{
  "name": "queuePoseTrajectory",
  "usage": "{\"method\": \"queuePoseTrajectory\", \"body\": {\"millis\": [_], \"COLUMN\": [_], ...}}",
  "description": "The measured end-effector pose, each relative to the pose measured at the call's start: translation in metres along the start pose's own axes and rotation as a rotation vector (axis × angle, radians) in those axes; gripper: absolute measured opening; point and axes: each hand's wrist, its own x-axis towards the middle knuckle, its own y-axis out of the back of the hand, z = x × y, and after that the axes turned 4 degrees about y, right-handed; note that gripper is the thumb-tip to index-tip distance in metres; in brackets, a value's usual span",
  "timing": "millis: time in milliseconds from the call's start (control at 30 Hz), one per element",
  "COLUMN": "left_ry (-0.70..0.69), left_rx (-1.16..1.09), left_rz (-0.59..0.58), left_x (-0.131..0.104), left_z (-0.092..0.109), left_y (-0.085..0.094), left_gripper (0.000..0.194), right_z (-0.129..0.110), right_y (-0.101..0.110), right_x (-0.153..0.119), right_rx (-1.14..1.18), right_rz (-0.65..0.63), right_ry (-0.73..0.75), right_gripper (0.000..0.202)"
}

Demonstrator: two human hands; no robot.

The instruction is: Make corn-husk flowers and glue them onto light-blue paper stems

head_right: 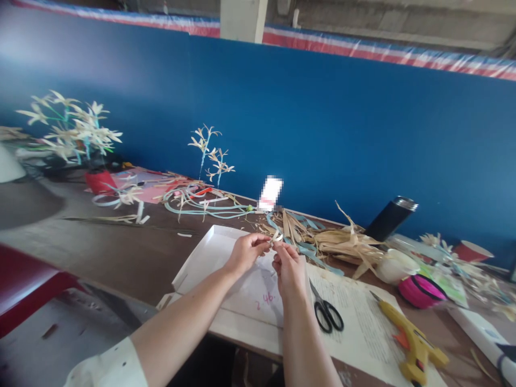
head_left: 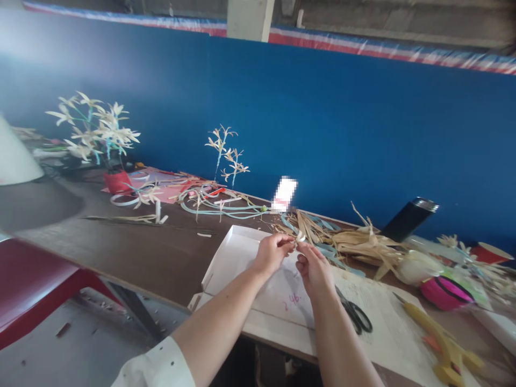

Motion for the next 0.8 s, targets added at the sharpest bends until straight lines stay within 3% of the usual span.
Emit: {"method": "queuePoseTrajectory", "body": {"millis": [800], "left_ry": [-0.052], "left_rx": [0.081], "left_rz": [0.025], "left_x": [0.002], "left_z": [-0.011], "left_y": [0.0], "left_gripper": [0.02], "right_z": [0.004], "right_y": [0.003], "right_x": [0.001], "right_rx": [-0.019], "right_rz": [-0.01], "right_ry": [0.008], "right_gripper": [0.024]}}
